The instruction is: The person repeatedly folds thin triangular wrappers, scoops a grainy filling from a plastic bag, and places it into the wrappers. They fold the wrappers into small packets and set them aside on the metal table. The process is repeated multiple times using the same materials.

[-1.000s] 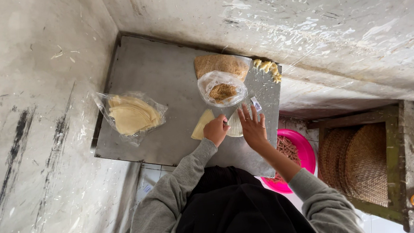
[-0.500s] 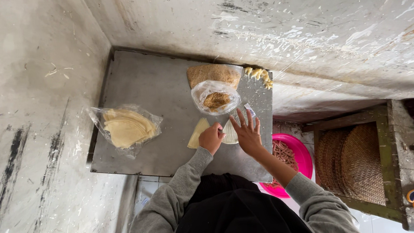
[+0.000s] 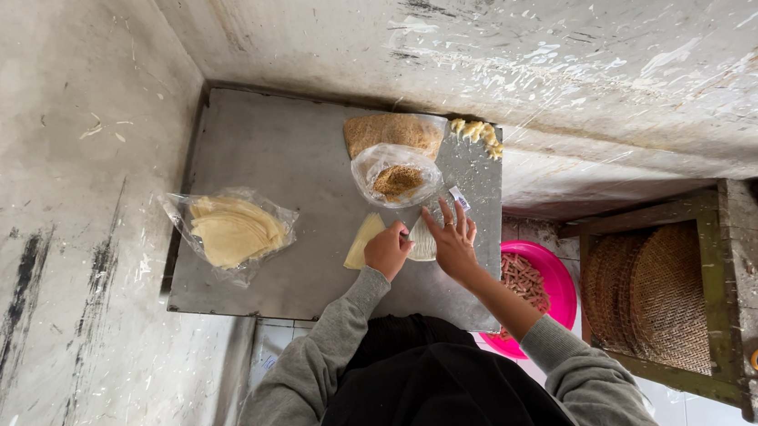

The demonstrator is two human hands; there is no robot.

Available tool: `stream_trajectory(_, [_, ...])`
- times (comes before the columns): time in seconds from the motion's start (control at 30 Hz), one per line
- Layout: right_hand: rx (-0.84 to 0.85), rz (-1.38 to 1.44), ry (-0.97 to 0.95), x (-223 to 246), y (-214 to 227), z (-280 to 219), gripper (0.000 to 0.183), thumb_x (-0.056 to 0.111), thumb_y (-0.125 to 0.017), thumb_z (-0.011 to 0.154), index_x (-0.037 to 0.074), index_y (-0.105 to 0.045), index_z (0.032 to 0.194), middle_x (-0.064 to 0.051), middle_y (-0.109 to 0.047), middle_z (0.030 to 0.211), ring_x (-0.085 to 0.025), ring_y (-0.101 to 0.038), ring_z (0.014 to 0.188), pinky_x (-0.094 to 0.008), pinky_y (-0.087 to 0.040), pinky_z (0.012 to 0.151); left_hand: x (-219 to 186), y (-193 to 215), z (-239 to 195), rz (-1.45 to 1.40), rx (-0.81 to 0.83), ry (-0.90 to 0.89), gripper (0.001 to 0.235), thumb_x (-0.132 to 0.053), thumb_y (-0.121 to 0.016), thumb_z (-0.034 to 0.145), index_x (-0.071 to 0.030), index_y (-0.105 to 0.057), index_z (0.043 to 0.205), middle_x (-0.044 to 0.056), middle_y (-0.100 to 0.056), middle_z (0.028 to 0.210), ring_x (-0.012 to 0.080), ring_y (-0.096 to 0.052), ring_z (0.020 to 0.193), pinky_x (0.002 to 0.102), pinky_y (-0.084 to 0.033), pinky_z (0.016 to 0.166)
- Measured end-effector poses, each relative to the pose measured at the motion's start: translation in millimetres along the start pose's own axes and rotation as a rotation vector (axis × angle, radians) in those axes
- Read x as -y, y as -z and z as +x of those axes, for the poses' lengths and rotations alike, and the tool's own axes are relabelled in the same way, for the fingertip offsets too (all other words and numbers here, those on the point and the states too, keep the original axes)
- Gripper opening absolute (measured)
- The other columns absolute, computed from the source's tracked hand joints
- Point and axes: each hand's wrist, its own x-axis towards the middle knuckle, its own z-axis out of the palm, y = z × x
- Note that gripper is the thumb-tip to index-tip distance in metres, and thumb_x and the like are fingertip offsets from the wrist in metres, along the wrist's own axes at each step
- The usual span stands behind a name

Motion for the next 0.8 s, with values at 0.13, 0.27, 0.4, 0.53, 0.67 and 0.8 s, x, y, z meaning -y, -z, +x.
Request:
stream_trajectory(0.13, [-0.045, -0.061, 0.085, 1.3, -3.9, -5.6, 0.091, -0.016, -0.045, 0.080, 0.031, -0.036, 0.158, -0.009, -0.010, 0.170, -0.044, -0.001, 0.156, -0.069, -0.015, 0.117, -0.8, -0.3, 0.5, -0.023, -0.014, 0.000, 0.027, -0.024, -0.078, 0.086, -0.009, -0.063, 0.103, 0.003, -0.074, 0.081, 0.0245, -0.072, 0.074, 0.040, -0.054, 0.066])
stream_trajectory(0.27, [0.026, -0.062, 0.094, 2.8, 8.3, -18.2, 0.091, -0.016, -0.048, 0.077, 0.034, -0.044, 0.153, -0.005, -0.011, 0.169, -0.042, 0.000, 0.154, -0.068, -0.014, 0.117, -0.6, 0.0, -1.7, -0.020, -0.018, -0.006, 0.026, -0.023, -0.078, 0.085, -0.009, -0.064, 0.102, 0.004, -0.074, 0.080, 0.0246, -0.072, 0.073, 0.040, -0.054, 0.065])
stream_trajectory(0.4, [-0.118, -0.030, 0.096, -4.1, 15.4, -15.3, 0.079, -0.015, -0.050, 0.081, 0.043, -0.062, 0.133, 0.004, -0.019, 0.169, -0.036, -0.005, 0.158, -0.063, -0.014, 0.125, -2.9, 2.4, -0.4, -0.017, -0.005, 0.001, 0.026, -0.023, -0.079, 0.085, -0.010, -0.064, 0.101, 0.002, -0.074, 0.080, 0.0220, -0.072, 0.070, 0.038, -0.054, 0.063])
stream_trajectory(0.53, [-0.054, 0.077, -0.093, -10.2, 17.9, 1.6, 0.084, -0.017, -0.049, 0.076, 0.034, -0.061, 0.141, -0.003, -0.020, 0.167, -0.036, -0.007, 0.159, -0.058, -0.017, 0.125, -4.3, 3.2, -0.7, -0.029, -0.002, 0.001, 0.025, -0.022, -0.078, 0.086, -0.010, -0.064, 0.102, 0.002, -0.073, 0.078, 0.0206, -0.072, 0.069, 0.037, -0.054, 0.062])
stream_trajectory(0.67, [-0.013, 0.046, -0.068, -7.5, 13.3, 1.3, 0.094, -0.020, -0.046, 0.074, 0.035, -0.052, 0.150, -0.006, -0.015, 0.169, -0.038, -0.004, 0.156, -0.060, -0.015, 0.121, -4.1, 3.2, -0.8, -0.021, 0.003, 0.011, 0.025, -0.023, -0.078, 0.086, -0.011, -0.064, 0.101, 0.002, -0.073, 0.078, 0.0202, -0.072, 0.069, 0.036, -0.054, 0.062])
stream_trajectory(0.8, [0.005, -0.070, 0.039, -9.0, -6.7, -8.4, 0.092, -0.015, -0.048, 0.080, 0.033, -0.038, 0.157, -0.010, -0.007, 0.170, -0.044, 0.004, 0.155, -0.069, -0.010, 0.118, -0.1, 0.4, 0.1, -0.037, -0.013, -0.011, 0.026, -0.023, -0.078, 0.085, -0.010, -0.064, 0.102, 0.002, -0.073, 0.078, 0.0215, -0.071, 0.070, 0.038, -0.053, 0.063])
